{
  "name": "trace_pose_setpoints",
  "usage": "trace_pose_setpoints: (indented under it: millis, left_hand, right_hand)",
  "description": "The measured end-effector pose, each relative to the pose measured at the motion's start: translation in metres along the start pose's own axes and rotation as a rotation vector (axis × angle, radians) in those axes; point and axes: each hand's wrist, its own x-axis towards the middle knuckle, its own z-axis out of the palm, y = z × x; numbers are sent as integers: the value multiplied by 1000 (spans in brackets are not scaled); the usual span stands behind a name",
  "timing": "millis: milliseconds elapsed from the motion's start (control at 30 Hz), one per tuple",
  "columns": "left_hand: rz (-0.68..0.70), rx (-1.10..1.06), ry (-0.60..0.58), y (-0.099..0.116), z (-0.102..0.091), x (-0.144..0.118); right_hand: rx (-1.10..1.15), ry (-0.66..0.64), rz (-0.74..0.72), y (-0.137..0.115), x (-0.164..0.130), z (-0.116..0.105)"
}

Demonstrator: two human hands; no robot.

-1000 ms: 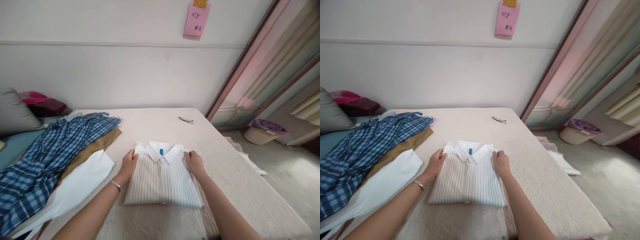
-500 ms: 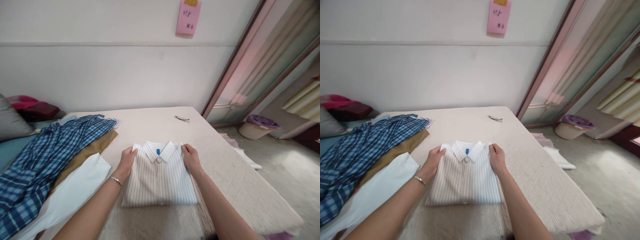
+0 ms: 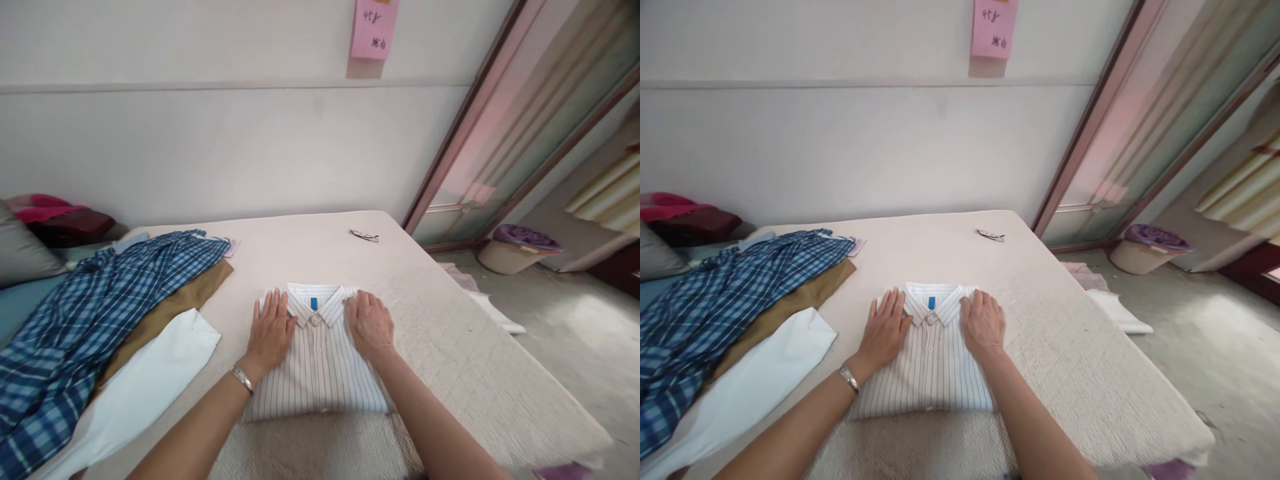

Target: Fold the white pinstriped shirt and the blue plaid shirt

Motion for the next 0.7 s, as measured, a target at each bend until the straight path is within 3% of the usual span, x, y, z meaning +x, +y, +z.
trace_pose_setpoints:
  millis: [100, 200, 333, 500, 600, 700]
  left_hand:
    - [-30, 12, -74, -4, 19, -2]
    - [-29, 0, -95, -11, 27, 1]
    - [-15, -7, -121, -11, 0, -5]
    - [97, -30, -97, 19, -50, -61]
    - [158, -52, -146, 38, -50, -98]
    - [141, -66, -174, 43, -36, -117]
  right_hand:
    - [39, -120, -100, -5, -4, 23]
    - [14, -172, -97, -1, -1, 40]
    - [-2, -216, -67, 0, 2, 29]
    - [-30, -115, -73, -22, -29, -8]
    - [21, -140, -102, -37, -62, -6]
    - [27, -216, -106, -39, -84, 12]
